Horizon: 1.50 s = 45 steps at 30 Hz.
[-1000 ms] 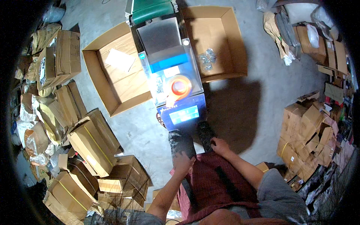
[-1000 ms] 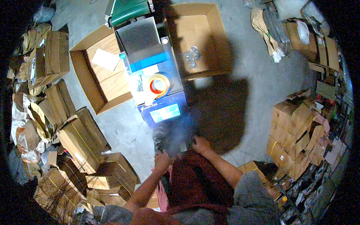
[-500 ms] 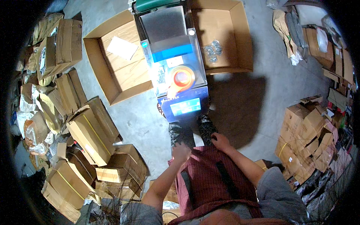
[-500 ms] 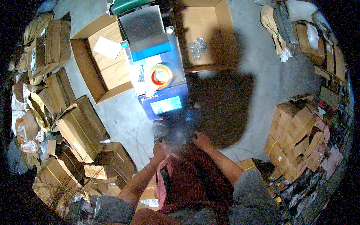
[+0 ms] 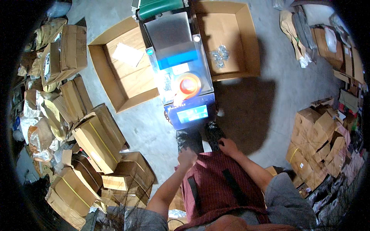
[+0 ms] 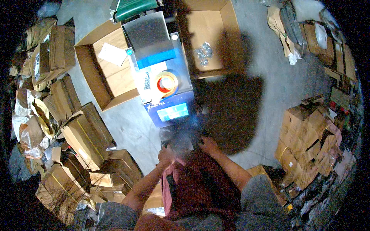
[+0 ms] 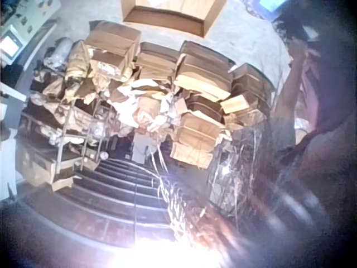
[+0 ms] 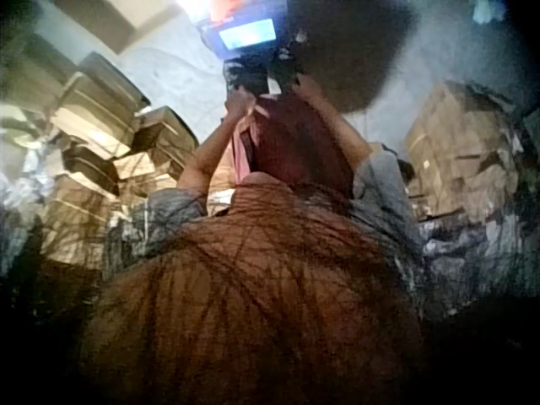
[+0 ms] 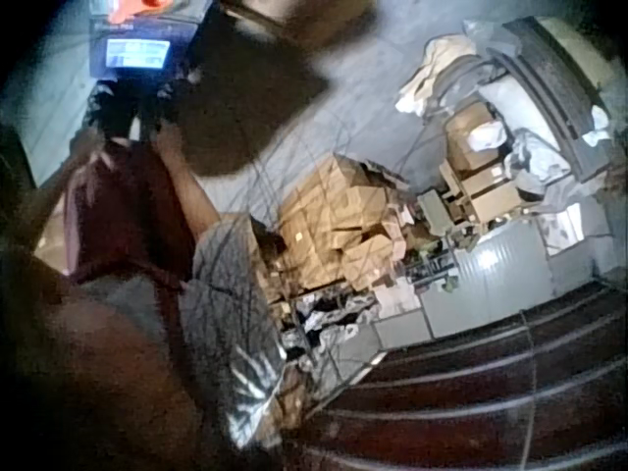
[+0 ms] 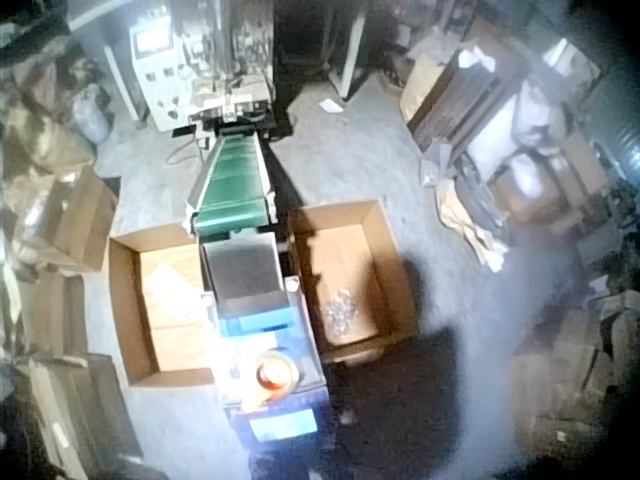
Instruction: The person handles small metallic items, placing them into clear plastic bags and then into cardboard boxes. They use a digital scale to weigh the items and interact with a large industrial machine, possibly a tumbler, to process the items.
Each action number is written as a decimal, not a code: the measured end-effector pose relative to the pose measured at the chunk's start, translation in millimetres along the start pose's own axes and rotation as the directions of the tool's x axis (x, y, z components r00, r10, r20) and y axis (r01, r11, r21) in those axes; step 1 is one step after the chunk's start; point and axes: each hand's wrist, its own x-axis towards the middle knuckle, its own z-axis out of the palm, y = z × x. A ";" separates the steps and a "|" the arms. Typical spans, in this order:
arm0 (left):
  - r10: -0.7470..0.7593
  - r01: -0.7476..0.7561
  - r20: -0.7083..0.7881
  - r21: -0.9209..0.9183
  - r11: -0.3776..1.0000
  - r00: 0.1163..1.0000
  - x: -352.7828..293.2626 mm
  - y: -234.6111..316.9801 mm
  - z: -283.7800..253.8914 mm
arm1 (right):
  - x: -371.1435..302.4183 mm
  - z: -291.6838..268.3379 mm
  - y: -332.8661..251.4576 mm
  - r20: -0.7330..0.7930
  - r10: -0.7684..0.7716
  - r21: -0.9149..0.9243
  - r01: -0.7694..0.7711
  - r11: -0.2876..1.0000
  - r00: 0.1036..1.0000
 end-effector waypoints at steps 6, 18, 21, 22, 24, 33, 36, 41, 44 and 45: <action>-0.022 0.022 0.069 0.005 1.000 0.997 -1.9 3.0 -11.7 | 4.9 18.4 17.9 -0.058 0.020 -0.057 -0.023 0.998 0.998; 0.440 -0.342 -0.232 0.363 0.867 0.868 15.0 -27.0 30.0 | 0.3 7.4 0.7 0.022 0.113 -0.032 -0.112 0.993 0.993; 0.615 -0.673 -0.483 0.071 0.737 0.623 16.6 10.8 -23.8 | 4.3 3.6 5.9 0.026 0.104 -0.015 -0.104 0.995 0.994; 0.528 -0.705 -0.546 -0.175 0.687 0.650 2.8 28.1 -56.1 | 6.0 6.0 11.1 0.015 0.094 -0.009 -0.094 0.996 0.995; 0.322 -0.670 -0.591 -0.604 0.431 0.739 -50.5 65.8 -143.2 | 6.1 6.2 14.9 0.005 0.065 -0.001 -0.065 0.998 0.998; -0.351 -0.890 -0.929 0.054 -0.452 0.122 -216.8 -18.7 -251.5 | -3.7 2.1 -4.1 0.009 0.055 -0.001 -0.055 0.998 0.998; -0.179 -0.528 -0.981 0.192 -0.827 -0.077 -206.8 11.3 -270.1 | 3.7 12.6 20.3 -0.057 0.014 0.015 -0.014 1.000 0.998; 0.212 0.902 -0.943 -0.313 -0.298 -0.257 -190.5 14.8 -281.6 | 4.3 16.7 22.1 -0.069 0.022 0.024 -0.021 0.999 0.997; 0.026 0.184 -0.997 -0.039 -0.982 -0.073 -191.6 23.4 -279.0 | 4.2 3.9 8.9 -0.002 0.056 0.041 -0.056 0.998 0.998; -0.023 -0.024 -0.999 0.024 -0.999 -0.036 -193.2 26.0 -275.9 | 4.3 4.4 8.3 -0.022 0.078 0.062 -0.076 0.995 0.997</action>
